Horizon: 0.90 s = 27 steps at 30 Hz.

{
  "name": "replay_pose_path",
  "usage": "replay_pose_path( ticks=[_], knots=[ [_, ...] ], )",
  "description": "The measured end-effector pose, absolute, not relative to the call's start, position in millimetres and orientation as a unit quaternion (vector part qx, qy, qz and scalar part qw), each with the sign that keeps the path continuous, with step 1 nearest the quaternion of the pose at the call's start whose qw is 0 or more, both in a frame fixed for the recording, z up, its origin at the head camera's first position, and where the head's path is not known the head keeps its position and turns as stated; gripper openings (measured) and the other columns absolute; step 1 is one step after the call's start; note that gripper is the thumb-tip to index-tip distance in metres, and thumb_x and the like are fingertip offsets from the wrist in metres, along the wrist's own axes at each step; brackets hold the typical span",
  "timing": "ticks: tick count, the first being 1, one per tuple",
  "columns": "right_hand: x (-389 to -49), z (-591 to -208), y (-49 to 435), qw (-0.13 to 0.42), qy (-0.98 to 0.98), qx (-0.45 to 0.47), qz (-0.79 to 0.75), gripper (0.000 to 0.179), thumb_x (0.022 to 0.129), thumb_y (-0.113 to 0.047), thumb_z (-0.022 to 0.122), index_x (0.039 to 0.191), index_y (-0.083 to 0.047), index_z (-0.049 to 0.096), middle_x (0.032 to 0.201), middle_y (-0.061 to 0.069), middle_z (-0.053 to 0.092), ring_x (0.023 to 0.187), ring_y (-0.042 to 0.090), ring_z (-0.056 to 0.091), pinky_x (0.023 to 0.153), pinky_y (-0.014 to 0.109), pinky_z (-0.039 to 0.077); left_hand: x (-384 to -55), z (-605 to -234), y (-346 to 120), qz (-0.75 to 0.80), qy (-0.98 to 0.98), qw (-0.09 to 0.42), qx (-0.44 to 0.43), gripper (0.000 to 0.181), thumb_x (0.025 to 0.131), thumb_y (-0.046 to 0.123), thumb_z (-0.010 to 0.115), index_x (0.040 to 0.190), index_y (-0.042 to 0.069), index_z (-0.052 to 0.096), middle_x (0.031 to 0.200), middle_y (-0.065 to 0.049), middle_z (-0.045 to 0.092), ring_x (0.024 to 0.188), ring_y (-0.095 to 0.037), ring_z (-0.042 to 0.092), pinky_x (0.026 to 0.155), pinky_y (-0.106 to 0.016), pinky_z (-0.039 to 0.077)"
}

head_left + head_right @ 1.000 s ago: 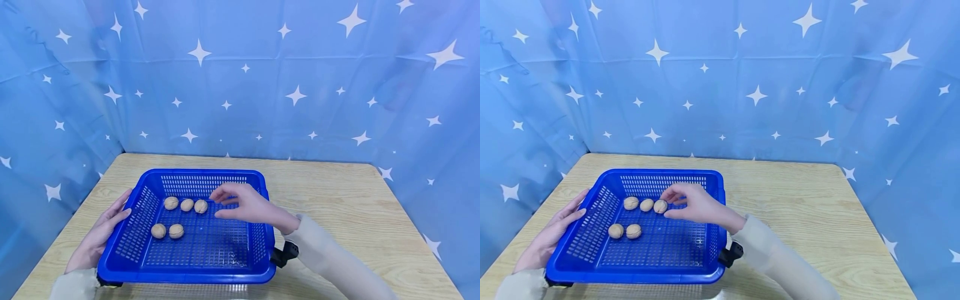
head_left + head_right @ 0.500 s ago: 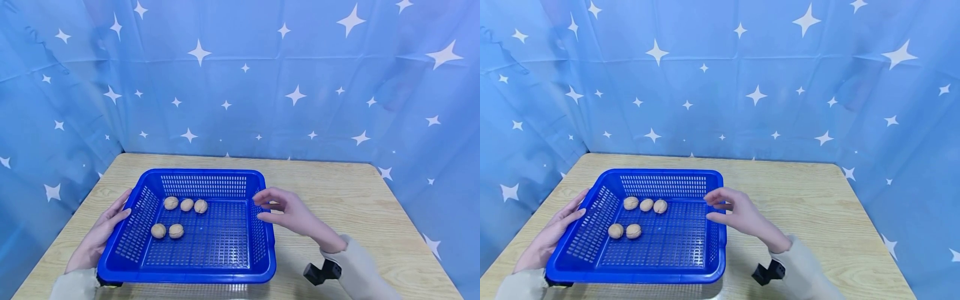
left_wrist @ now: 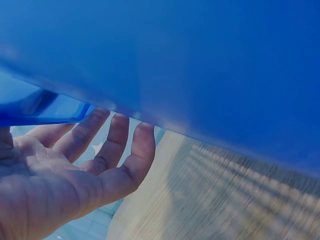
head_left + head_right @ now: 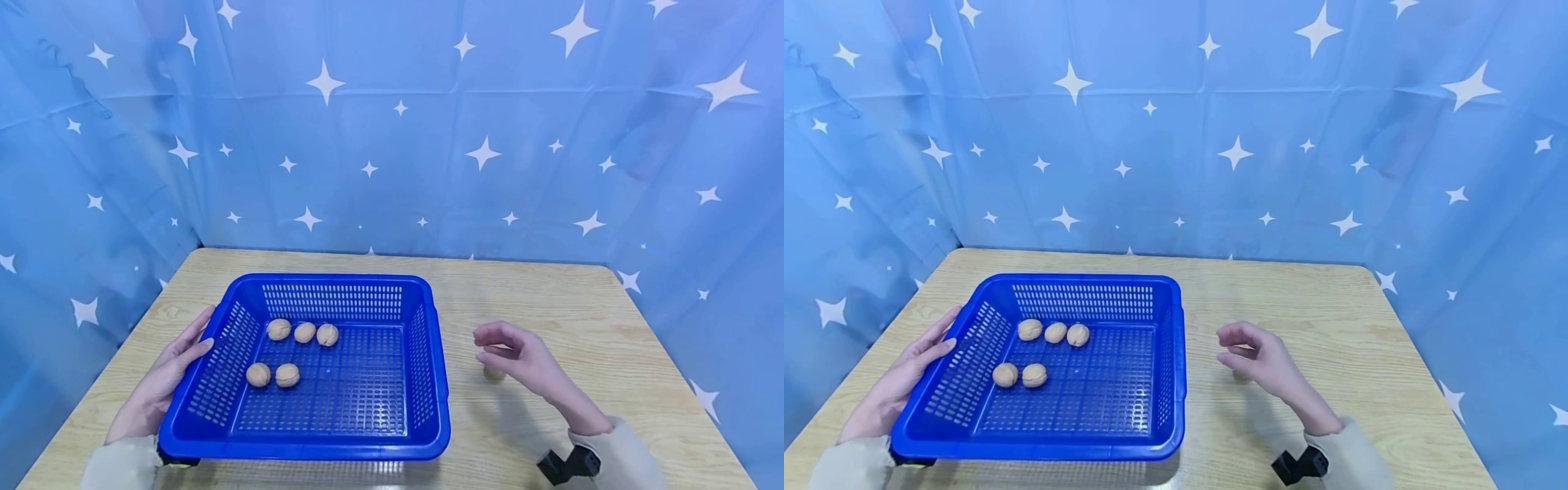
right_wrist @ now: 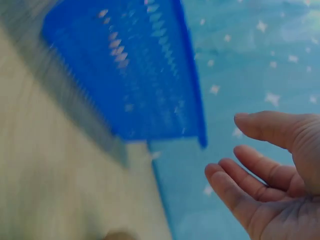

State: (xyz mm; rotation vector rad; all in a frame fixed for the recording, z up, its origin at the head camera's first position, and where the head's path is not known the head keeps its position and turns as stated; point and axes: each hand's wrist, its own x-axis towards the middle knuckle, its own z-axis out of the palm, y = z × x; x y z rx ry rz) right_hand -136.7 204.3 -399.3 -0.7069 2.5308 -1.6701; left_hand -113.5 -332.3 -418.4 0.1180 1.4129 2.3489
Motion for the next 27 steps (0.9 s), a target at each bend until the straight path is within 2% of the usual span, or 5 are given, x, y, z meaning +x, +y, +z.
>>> replay_pose_path(
  ticks=[4,9,14,20,27],
  knots=[
    [-136.3,-415.8,217.9,-0.006,0.825,-0.214,-0.523,0.025,0.082,0.003,0.068,0.105,0.008,0.060,0.101,0.019,0.062,0.092,0.009,0.062,0.079,0.020,0.051,-114.0,-418.8,-332.3,0.835,0.512,0.197,0.043,0.062,0.103,0.011,0.031,0.151,0.034,-0.002,0.124,0.009,0.058,0.107,-0.021,0.060,0.084,-0.044,0.051],
    [-135.8,-429.7,229.5,0.005,0.825,-0.176,-0.536,0.031,0.082,0.001,0.068,0.109,0.013,0.057,0.102,0.022,0.061,0.091,0.013,0.064,0.076,0.020,0.052,-114.6,-419.0,-332.9,0.828,0.525,0.194,0.039,0.063,0.103,0.013,0.032,0.151,0.032,-0.004,0.124,0.010,0.057,0.107,-0.020,0.060,0.085,-0.044,0.051],
    [-137.0,-439.1,236.3,0.015,0.821,-0.152,-0.550,0.033,0.081,0.002,0.069,0.110,0.015,0.056,0.103,0.023,0.061,0.092,0.009,0.062,0.076,0.020,0.052,-115.0,-419.0,-333.4,0.828,0.527,0.188,0.039,0.064,0.103,0.013,0.033,0.151,0.031,-0.005,0.124,0.011,0.057,0.107,-0.019,0.060,0.085,-0.044,0.051],
    [-139.3,-452.6,243.7,0.013,0.814,-0.163,-0.558,0.038,0.078,0.006,0.070,0.110,0.016,0.055,0.104,0.021,0.061,0.094,0.007,0.061,0.081,0.018,0.050,-114.7,-419.0,-333.6,0.829,0.525,0.190,0.046,0.064,0.103,0.012,0.032,0.151,0.031,-0.006,0.124,0.010,0.057,0.108,-0.020,0.060,0.085,-0.045,0.050],
    [-144.2,-466.6,247.0,0.007,0.830,-0.174,-0.530,0.039,0.075,0.004,0.073,0.110,0.013,0.058,0.106,0.028,0.060,0.094,0.002,0.059,0.080,0.016,0.049,-114.8,-419.3,-333.5,0.828,0.526,0.188,0.046,0.063,0.103,0.012,0.032,0.151,0.031,-0.005,0.124,0.010,0.057,0.107,-0.020,0.061,0.085,-0.045,0.051]
  ],
)
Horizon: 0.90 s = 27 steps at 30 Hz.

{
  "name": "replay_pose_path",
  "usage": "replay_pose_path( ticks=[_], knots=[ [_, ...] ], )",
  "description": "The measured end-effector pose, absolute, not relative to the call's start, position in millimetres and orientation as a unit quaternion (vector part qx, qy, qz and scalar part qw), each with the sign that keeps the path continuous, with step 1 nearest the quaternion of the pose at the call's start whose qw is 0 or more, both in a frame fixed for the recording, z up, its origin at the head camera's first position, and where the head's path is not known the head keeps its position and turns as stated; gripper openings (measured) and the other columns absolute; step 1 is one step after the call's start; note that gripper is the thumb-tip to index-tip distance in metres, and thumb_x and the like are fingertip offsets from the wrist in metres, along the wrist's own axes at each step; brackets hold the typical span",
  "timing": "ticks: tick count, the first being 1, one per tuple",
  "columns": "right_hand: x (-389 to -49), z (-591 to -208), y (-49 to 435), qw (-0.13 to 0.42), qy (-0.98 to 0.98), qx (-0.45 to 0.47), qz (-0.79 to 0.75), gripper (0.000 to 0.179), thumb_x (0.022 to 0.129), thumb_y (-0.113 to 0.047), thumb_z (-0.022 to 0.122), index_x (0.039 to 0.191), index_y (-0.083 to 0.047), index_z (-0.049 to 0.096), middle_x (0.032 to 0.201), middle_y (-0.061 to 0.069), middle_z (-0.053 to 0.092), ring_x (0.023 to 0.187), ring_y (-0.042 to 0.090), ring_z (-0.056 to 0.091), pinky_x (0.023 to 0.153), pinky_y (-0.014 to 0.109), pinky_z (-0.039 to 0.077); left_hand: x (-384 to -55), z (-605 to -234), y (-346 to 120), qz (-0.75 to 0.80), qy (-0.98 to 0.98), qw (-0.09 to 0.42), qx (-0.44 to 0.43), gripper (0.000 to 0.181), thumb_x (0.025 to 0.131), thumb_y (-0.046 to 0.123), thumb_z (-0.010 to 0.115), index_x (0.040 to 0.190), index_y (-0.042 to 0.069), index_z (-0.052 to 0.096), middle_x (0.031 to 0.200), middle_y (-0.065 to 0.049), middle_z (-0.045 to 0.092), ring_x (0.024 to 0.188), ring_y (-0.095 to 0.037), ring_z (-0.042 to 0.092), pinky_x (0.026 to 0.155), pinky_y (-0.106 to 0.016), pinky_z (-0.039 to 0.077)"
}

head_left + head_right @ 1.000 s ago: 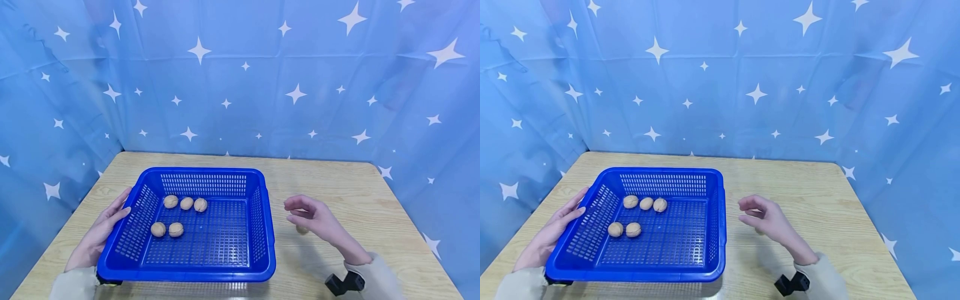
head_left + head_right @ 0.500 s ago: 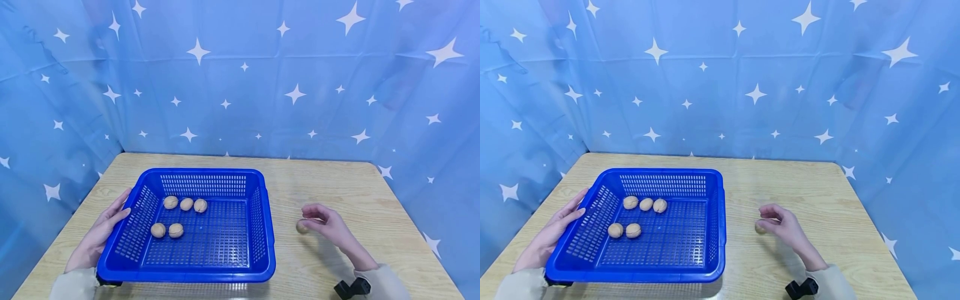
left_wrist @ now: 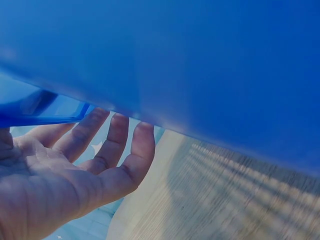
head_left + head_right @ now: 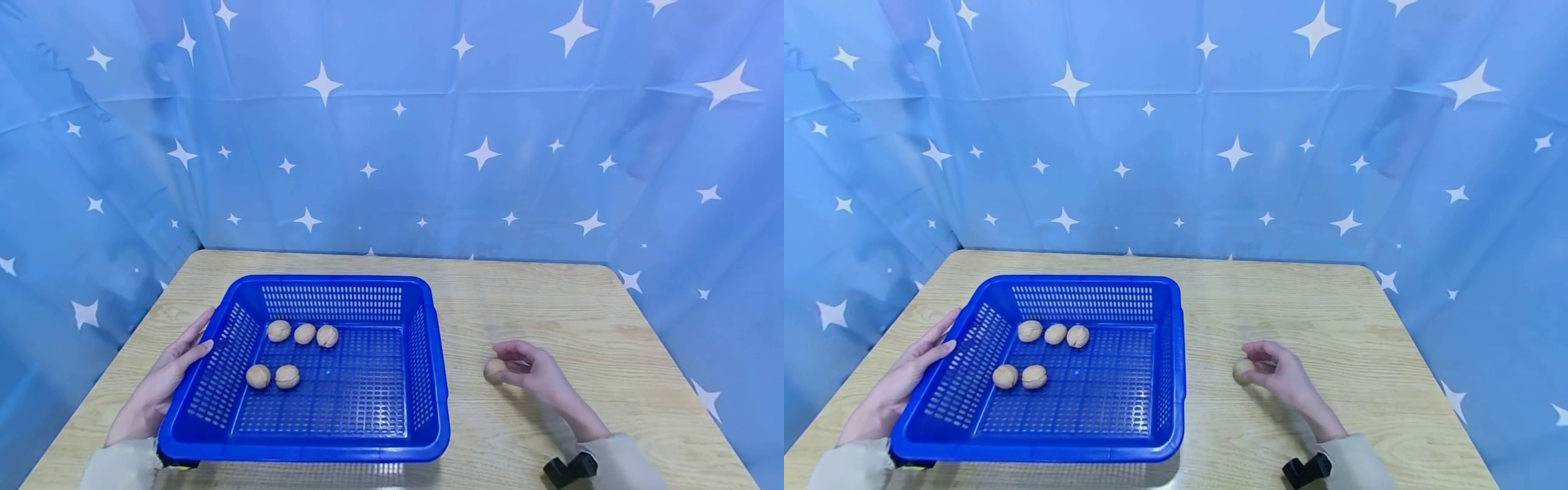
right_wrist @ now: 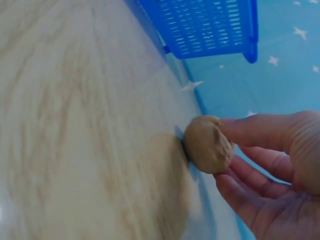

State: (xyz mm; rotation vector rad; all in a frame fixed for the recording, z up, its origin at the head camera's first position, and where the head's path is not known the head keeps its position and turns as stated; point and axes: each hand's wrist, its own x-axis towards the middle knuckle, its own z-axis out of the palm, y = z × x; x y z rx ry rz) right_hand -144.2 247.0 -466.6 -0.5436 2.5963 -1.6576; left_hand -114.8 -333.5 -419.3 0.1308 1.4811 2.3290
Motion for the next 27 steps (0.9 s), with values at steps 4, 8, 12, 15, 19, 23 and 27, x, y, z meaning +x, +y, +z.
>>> replay_pose_path(
  ticks=[4,8,12,15,19,23,27],
  knots=[
    [-145.1,-469.8,246.7,0.010,0.840,-0.172,-0.515,0.039,0.075,0.004,0.073,0.111,0.012,0.058,0.105,0.027,0.061,0.093,0.002,0.058,0.078,0.017,0.050,-114.5,-419.6,-333.3,0.828,0.526,0.190,0.044,0.063,0.103,0.012,0.032,0.151,0.032,-0.004,0.124,0.010,0.057,0.107,-0.020,0.060,0.085,-0.045,0.051],
    [-145.7,-471.6,245.3,0.008,0.839,-0.182,-0.513,0.037,0.074,0.007,0.072,0.109,0.012,0.059,0.104,0.026,0.061,0.090,0.003,0.059,0.077,0.018,0.051,-113.5,-420.5,-332.5,0.831,0.520,0.191,0.047,0.062,0.103,0.011,0.031,0.151,0.032,-0.003,0.124,0.009,0.057,0.107,-0.021,0.060,0.085,-0.045,0.051],
    [-146.1,-472.9,244.2,0.008,0.844,-0.181,-0.505,0.033,0.075,0.006,0.073,0.105,0.009,0.062,0.102,0.022,0.062,0.089,0.003,0.059,0.076,0.019,0.051,-113.8,-419.9,-332.5,0.836,0.511,0.195,0.044,0.063,0.103,0.011,0.031,0.151,0.033,-0.004,0.124,0.009,0.058,0.107,-0.021,0.060,0.085,-0.044,0.051],
    [-148.0,-473.2,244.1,0.010,0.856,-0.177,-0.486,0.029,0.075,0.003,0.074,0.101,0.005,0.063,0.098,0.017,0.063,0.086,0.004,0.060,0.073,0.021,0.053,-114.0,-418.9,-332.6,0.839,0.505,0.197,0.041,0.062,0.103,0.011,0.031,0.151,0.034,-0.003,0.124,0.009,0.058,0.107,-0.021,0.060,0.084,-0.044,0.051],
    [-152.9,-473.5,244.4,0.008,0.870,-0.176,-0.461,0.027,0.073,0.001,0.077,0.096,0.002,0.064,0.091,0.010,0.063,0.080,0.005,0.060,0.069,0.023,0.053,-113.7,-418.1,-332.7,0.841,0.503,0.196,0.039,0.062,0.103,0.011,0.031,0.151,0.035,-0.001,0.124,0.008,0.058,0.107,-0.022,0.061,0.084,-0.045,0.051],
    [-156.3,-471.6,242.9,0.015,0.873,-0.167,-0.458,0.026,0.072,0.000,0.077,0.095,0.003,0.064,0.086,0.008,0.063,0.076,0.005,0.059,0.066,0.023,0.053,-113.7,-417.3,-331.7,0.841,0.503,0.197,0.033,0.062,0.103,0.012,0.031,0.151,0.035,-0.001,0.124,0.008,0.058,0.107,-0.021,0.061,0.085,-0.045,0.051],
    [-157.8,-467.9,241.5,0.035,0.876,-0.158,-0.454,0.026,0.074,-0.002,0.076,0.097,0.003,0.065,0.086,0.008,0.064,0.074,0.006,0.059,0.065,0.023,0.052,-113.6,-416.5,-331.1,0.843,0.499,0.197,0.029,0.062,0.103,0.011,0.031,0.151,0.034,-0.003,0.124,0.008,0.058,0.107,-0.022,0.061,0.085,-0.045,0.051]
  ],
)
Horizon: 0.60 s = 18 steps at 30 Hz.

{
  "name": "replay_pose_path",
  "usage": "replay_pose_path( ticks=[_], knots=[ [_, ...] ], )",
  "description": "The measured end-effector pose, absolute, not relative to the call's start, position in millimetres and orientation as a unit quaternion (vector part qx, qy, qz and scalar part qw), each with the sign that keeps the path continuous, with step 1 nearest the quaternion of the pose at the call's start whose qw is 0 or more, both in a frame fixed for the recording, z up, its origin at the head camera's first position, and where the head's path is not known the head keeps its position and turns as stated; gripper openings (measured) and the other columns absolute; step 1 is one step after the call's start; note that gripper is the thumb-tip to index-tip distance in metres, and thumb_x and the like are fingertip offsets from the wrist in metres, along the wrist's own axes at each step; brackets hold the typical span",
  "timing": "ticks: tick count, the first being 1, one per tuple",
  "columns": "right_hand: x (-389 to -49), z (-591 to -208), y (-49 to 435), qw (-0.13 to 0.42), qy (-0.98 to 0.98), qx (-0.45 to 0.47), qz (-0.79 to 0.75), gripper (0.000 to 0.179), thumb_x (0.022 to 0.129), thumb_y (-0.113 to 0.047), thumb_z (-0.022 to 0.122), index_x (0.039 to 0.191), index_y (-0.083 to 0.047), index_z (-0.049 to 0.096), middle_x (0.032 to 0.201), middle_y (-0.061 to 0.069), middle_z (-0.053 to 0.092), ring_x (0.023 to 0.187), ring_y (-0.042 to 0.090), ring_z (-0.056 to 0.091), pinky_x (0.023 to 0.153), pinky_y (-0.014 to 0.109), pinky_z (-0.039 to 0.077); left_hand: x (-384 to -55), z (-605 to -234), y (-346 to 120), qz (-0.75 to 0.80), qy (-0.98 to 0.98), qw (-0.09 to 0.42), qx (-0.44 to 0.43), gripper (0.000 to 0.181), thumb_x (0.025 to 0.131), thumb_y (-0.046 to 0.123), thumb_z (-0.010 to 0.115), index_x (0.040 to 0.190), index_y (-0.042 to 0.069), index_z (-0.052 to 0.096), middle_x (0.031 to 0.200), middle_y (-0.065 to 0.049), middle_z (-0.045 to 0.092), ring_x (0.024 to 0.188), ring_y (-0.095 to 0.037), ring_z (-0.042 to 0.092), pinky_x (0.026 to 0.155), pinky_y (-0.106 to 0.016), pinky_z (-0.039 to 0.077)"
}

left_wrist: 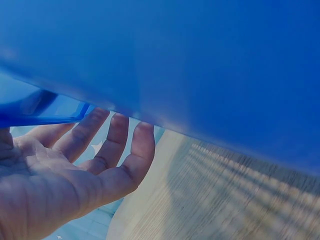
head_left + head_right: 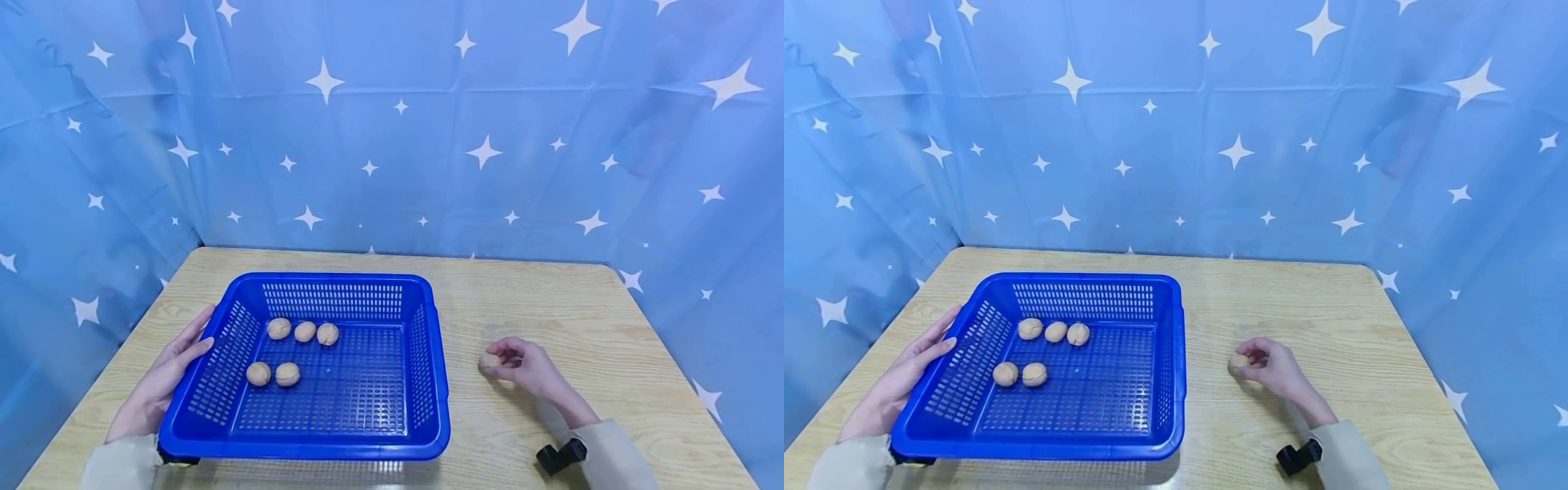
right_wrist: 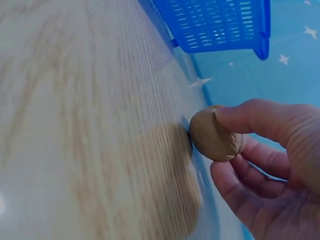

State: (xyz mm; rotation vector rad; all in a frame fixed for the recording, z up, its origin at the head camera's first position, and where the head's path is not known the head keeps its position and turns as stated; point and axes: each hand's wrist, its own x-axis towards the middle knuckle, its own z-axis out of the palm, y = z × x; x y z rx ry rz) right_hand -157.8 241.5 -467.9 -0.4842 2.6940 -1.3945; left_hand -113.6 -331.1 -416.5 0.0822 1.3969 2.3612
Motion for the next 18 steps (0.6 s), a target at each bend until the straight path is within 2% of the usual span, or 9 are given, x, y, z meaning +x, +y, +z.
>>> replay_pose_path(
  ticks=[8,18],
  knots=[
    [-157.7,-461.8,242.7,0.055,0.875,-0.153,-0.456,0.025,0.077,-0.004,0.075,0.099,0.002,0.064,0.088,0.008,0.064,0.076,0.007,0.058,0.066,0.023,0.052,-114.3,-415.7,-330.8,0.851,0.485,0.201,0.032,0.063,0.103,0.011,0.031,0.150,0.033,-0.006,0.124,0.007,0.058,0.107,-0.023,0.060,0.085,-0.045,0.051],
    [-163.0,-430.7,238.1,0.012,0.853,-0.167,-0.494,0.025,0.080,0.000,0.072,0.103,0.005,0.062,0.096,0.014,0.063,0.086,0.007,0.058,0.072,0.025,0.054,-113.7,-415.1,-331.3,0.856,0.475,0.204,0.036,0.063,0.103,0.010,0.029,0.150,0.033,-0.005,0.125,0.005,0.058,0.108,-0.024,0.060,0.085,-0.045,0.050]
  ],
)
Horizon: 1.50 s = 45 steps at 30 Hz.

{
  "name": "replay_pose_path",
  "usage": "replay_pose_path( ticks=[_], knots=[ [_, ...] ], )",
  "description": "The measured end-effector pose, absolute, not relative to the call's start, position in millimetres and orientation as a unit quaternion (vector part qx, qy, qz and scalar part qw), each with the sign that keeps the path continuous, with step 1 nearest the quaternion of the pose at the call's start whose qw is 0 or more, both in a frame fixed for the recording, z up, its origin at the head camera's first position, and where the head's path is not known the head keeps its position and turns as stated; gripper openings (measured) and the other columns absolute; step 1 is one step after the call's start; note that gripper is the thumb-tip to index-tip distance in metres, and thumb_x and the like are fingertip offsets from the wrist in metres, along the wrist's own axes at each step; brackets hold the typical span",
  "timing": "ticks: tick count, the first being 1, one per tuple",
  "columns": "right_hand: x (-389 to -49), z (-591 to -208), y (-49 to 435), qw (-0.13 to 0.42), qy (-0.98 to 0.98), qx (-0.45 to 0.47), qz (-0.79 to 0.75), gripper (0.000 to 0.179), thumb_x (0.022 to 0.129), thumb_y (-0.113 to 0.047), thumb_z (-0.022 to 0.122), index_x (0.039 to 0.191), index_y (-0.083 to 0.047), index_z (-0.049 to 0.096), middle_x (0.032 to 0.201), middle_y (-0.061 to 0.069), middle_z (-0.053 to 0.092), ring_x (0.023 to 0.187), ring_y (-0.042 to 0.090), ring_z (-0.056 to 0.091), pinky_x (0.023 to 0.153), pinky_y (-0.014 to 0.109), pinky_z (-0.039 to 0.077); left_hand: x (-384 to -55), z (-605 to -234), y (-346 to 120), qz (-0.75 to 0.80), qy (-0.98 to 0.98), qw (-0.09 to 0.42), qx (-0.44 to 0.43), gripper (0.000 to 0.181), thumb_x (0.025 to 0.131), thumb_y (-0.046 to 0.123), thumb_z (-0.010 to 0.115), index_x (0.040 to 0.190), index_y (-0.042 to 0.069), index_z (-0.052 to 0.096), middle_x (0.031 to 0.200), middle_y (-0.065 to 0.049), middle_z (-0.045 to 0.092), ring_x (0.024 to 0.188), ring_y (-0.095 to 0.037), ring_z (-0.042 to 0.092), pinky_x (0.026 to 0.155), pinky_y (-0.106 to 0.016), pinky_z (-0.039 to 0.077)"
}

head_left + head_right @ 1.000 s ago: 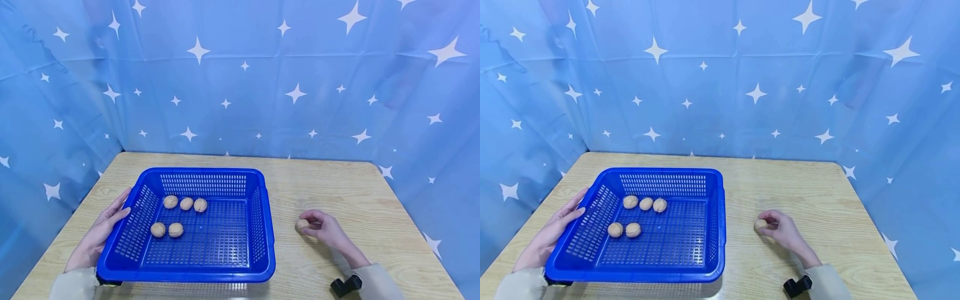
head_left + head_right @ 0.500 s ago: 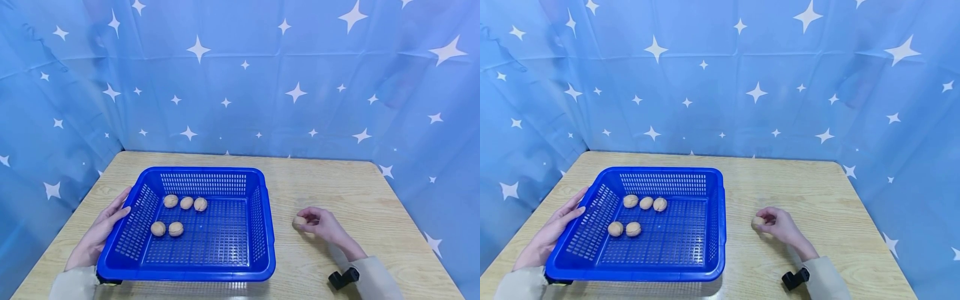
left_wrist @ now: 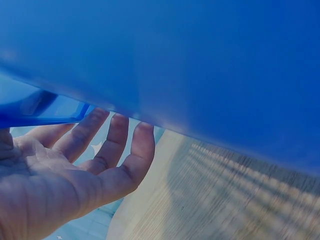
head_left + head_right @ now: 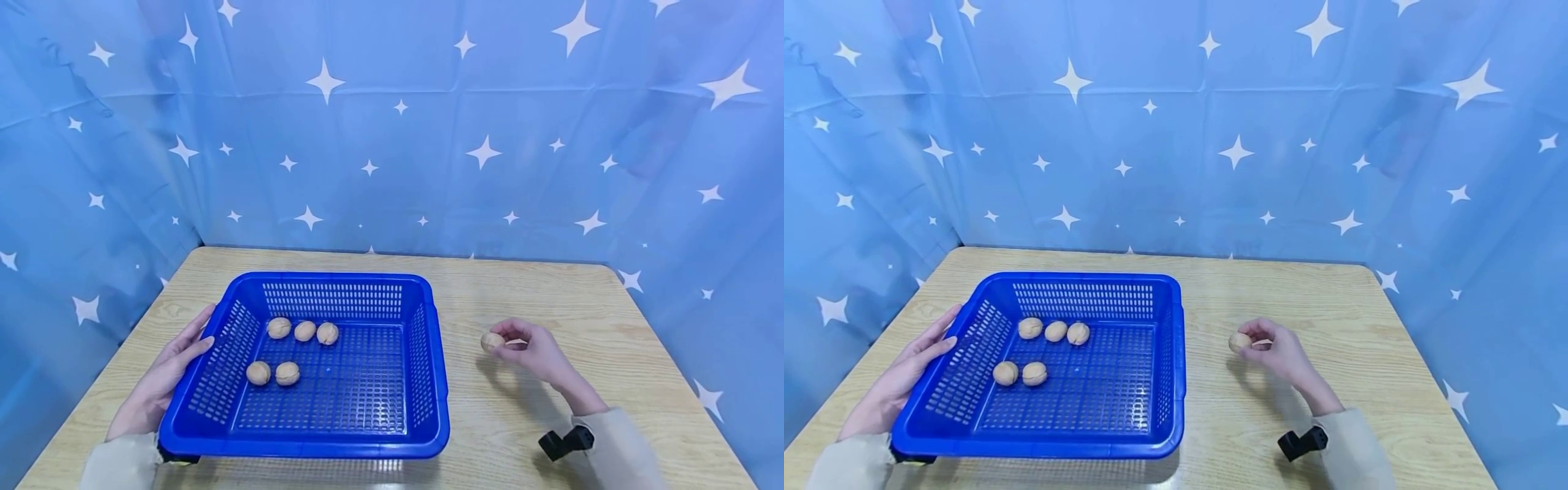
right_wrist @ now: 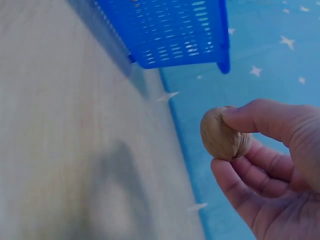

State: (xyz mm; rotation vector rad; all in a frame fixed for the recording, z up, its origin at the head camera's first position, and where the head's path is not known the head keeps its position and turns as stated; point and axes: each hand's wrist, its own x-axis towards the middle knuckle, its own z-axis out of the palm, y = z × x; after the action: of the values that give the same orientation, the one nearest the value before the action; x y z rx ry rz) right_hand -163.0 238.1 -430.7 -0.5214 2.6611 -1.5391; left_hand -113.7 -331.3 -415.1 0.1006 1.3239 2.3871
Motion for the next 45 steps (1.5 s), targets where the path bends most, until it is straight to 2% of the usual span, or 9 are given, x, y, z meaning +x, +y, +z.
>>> replay_pose_path(
  ticks=[4,9,16,24,33,45],
  knots=[
    [-168.8,-418.0,233.2,0.013,0.863,-0.164,-0.479,0.027,0.081,-0.003,0.072,0.105,0.004,0.062,0.098,0.013,0.063,0.088,0.007,0.058,0.074,0.023,0.053,-113.2,-414.7,-330.8,0.856,0.474,0.203,0.031,0.063,0.103,0.011,0.030,0.150,0.034,-0.005,0.125,0.006,0.058,0.108,-0.024,0.060,0.085,-0.045,0.050],
    [-175.5,-397.0,219.8,0.018,0.865,-0.170,-0.471,0.028,0.083,-0.008,0.071,0.108,0.001,0.061,0.100,0.013,0.062,0.091,0.016,0.060,0.076,0.022,0.053,-113.1,-414.7,-330.9,0.856,0.475,0.203,0.031,0.063,0.103,0.010,0.029,0.150,0.033,-0.006,0.125,0.006,0.058,0.108,-0.024,0.060,0.085,-0.045,0.050],
    [-182.7,-369.3,195.1,0.011,0.861,-0.203,-0.465,0.029,0.082,-0.017,0.074,0.106,-0.005,0.063,0.098,0.008,0.063,0.092,0.021,0.059,0.079,0.026,0.052,-113.3,-416.6,-332.3,0.839,0.506,0.197,0.027,0.063,0.103,0.012,0.032,0.150,0.034,-0.004,0.123,0.009,0.058,0.107,-0.021,0.060,0.085,-0.045,0.050],
    [-189.8,-351.7,163.5,-0.001,0.850,-0.250,-0.464,0.027,0.081,-0.006,0.073,0.106,-0.002,0.063,0.101,0.009,0.063,0.095,0.023,0.058,0.081,0.032,0.053,-113.4,-417.8,-333.3,0.833,0.516,0.195,0.031,0.063,0.103,0.013,0.032,0.151,0.034,-0.004,0.123,0.009,0.058,0.107,-0.021,0.060,0.085,-0.045,0.050],
    [-193.9,-341.0,124.4,0.011,0.827,-0.313,-0.468,0.026,0.079,-0.001,0.073,0.103,-0.002,0.064,0.100,0.008,0.063,0.091,0.022,0.058,0.078,0.030,0.054,-112.2,-417.2,-331.7,0.839,0.506,0.198,0.026,0.064,0.103,0.012,0.032,0.150,0.033,-0.005,0.123,0.009,0.058,0.107,-0.021,0.061,0.085,-0.046,0.050],
    [-200.2,-332.8,80.7,0.022,0.815,-0.371,-0.444,0.026,0.080,-0.002,0.072,0.104,-0.006,0.062,0.101,0.005,0.063,0.094,0.019,0.059,0.079,0.035,0.054,-113.2,-415.2,-330.3,0.839,0.506,0.199,0.019,0.063,0.103,0.013,0.032,0.150,0.034,-0.004,0.123,0.008,0.058,0.107,-0.022,0.060,0.086,-0.046,0.050]
  ],
)
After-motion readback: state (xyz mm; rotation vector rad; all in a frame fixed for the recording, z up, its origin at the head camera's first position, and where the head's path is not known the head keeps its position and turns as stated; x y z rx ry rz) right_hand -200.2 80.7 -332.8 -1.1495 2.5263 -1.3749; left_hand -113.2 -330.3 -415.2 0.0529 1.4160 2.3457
